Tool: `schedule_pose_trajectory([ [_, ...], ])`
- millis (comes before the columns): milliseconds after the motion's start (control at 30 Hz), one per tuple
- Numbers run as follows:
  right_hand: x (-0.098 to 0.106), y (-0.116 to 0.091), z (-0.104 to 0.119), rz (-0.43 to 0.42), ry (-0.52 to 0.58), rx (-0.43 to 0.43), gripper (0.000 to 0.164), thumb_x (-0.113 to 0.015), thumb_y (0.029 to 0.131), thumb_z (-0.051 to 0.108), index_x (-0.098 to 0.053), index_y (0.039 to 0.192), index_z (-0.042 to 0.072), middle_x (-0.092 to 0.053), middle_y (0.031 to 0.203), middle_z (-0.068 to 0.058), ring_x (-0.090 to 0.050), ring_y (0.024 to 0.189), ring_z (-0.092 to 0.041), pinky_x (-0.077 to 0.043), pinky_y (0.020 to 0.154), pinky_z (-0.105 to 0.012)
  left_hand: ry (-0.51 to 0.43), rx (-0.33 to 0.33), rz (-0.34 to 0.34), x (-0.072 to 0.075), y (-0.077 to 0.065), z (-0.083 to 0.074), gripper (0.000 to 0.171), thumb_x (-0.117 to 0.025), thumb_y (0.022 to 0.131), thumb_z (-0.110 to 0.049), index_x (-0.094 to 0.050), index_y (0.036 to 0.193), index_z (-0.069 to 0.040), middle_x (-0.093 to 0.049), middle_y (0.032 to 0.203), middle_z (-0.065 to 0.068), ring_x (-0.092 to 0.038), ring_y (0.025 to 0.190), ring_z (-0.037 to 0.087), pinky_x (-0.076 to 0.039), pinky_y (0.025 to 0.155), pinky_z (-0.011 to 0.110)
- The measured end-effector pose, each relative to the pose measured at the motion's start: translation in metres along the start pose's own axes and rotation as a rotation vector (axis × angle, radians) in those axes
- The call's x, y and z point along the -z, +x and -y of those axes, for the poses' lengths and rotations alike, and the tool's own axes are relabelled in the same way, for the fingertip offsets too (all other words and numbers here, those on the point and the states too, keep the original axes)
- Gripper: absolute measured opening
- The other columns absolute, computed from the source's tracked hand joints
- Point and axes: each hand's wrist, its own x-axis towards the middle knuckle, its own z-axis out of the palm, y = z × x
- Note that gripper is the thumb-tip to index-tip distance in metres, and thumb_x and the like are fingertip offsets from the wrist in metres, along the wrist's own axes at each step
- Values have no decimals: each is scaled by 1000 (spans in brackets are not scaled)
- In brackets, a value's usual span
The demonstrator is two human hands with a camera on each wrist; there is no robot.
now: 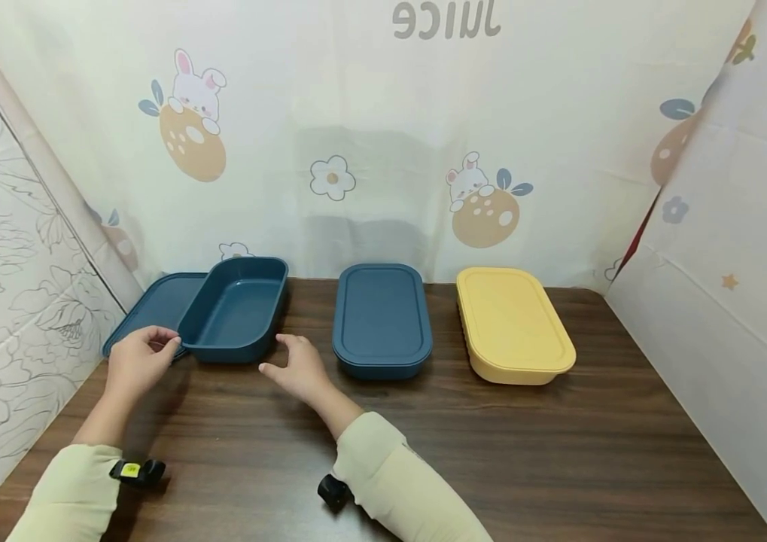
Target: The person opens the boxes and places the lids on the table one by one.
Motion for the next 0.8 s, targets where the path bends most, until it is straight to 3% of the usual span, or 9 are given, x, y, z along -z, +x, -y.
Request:
schedule_pose_trajectory([
  [167,5,-7,1,50,-111,31,56,-69,92,29,-51,140,9,-50,140,-11,-50,125,-29,-44,100,-45,32,-37,66,6,-6,-5,14,-70,88,-16,-70,90,-2,-68,84,13,-62,75,28,-48,66,45],
  [433,13,-19,2,82,-161,103,49,-67,93,32,-56,136,13,-51,139,-7,-54,120,-27,-48,94,-40,49,-97,244,19,-14,-15,23,-73,88,-24,-70,96,-3,-68,88,10,-63,82,27,-51,72,48],
  [800,32,-36,6,60,-186,257,43,-69,93,29,-60,131,12,-54,136,-3,-55,119,-20,-50,91,-34,20,-263,259,20,-25,-28,29,-75,86,-20,-71,107,-1,-68,103,15,-63,95,33,-51,80,52],
])
